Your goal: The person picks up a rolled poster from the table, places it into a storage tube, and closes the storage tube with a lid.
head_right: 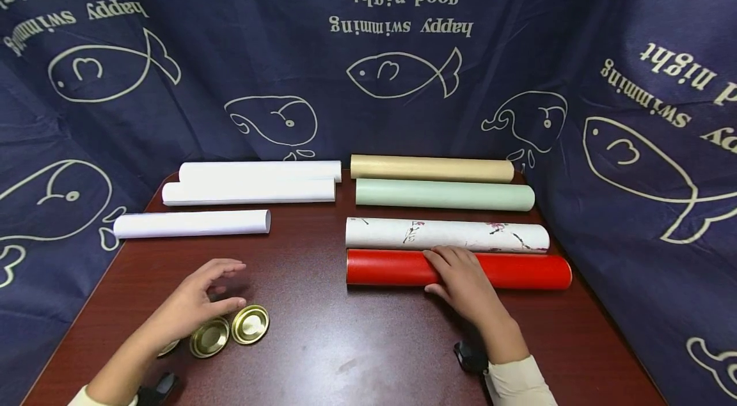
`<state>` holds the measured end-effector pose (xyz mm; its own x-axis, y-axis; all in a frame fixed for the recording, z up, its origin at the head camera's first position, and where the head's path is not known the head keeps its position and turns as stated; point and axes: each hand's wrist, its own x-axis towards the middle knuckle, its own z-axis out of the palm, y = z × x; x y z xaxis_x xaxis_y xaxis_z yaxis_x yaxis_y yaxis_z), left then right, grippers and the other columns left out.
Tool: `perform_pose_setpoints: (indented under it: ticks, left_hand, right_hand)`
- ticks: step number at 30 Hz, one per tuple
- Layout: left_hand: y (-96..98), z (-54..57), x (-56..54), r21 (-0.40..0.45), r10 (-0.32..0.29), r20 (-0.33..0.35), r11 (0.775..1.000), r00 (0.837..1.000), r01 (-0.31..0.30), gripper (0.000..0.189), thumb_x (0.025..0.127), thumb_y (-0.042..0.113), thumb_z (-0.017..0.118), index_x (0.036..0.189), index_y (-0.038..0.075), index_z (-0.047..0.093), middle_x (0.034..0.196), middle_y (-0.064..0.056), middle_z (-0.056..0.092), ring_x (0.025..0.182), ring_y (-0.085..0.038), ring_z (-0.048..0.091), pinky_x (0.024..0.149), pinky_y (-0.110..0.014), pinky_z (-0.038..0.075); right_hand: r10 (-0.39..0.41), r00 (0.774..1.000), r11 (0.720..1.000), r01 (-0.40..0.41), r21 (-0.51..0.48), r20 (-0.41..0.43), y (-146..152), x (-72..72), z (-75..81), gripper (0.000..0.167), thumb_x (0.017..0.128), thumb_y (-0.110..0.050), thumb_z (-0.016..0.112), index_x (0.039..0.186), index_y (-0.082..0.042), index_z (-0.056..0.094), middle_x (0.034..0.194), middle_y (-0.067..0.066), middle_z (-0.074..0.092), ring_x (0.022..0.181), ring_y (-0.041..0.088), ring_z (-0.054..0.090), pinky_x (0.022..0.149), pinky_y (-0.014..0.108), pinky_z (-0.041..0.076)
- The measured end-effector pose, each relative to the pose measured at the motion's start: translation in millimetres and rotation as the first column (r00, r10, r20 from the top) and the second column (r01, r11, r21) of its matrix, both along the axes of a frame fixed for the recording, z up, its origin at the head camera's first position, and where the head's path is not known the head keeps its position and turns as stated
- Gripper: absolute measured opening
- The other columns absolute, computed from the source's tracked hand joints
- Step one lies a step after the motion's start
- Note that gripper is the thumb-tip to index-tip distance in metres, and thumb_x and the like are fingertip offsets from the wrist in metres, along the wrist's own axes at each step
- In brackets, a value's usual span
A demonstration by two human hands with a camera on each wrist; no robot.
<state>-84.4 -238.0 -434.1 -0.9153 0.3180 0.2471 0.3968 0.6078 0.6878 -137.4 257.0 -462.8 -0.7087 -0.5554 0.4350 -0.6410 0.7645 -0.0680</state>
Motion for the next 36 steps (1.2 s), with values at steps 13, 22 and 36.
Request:
perform_pose_setpoints:
  ticks: [13, 22, 36]
  left_hand:
    - [-18.5, 8.4, -3.4, -0.051, 0.031, 0.009, 0.998, 0.999, -0.03, 0.051, 0.081, 0.022, 0.085, 0.125, 0.007, 0.063, 0.127, -0.007, 0.058, 0.109, -0.031, 0.06, 0.082, -0.041, 0.056]
    - [-29.5, 12.0, -12.9, -0.087, 0.048, 0.007, 0.995, 0.999, -0.047, 0.052, 0.081, 0.022, 0.084, 0.125, 0.005, 0.063, 0.124, -0.009, 0.059, 0.107, -0.033, 0.06, 0.081, -0.041, 0.055]
    - [-53.4, 17.2, -51.3, -0.216, 0.079, -0.062, 0.972, 0.995, -0.091, 0.05, 0.08, 0.018, 0.084, 0.122, 0.0, 0.063, 0.12, -0.017, 0.059, 0.112, -0.038, 0.057, 0.092, -0.056, 0.046]
  right_hand:
    - [-0.027, 0.998, 0.998, 0.025, 0.055, 0.049, 1, -13.5, 1.4, 0.066, 0.074, -0.025, 0.087, 0.13, -0.003, 0.06, 0.121, 0.019, 0.062, 0.114, 0.04, 0.055, 0.099, 0.059, 0.04]
    - [-0.006, 1.0, 0.999, 0.006, 0.045, 0.019, 4, -24.7, 3.2, 0.065, 0.072, -0.018, 0.088, 0.129, -0.002, 0.061, 0.123, 0.02, 0.06, 0.115, 0.043, 0.054, 0.097, 0.061, 0.042]
    - [-0.025, 0.988, 0.999, 0.032, -0.043, 0.153, 11, -53.9, 39.7, 0.056, 0.081, -0.022, 0.082, 0.128, -0.001, 0.061, 0.129, 0.021, 0.057, 0.12, 0.04, 0.051, 0.1, 0.06, 0.039]
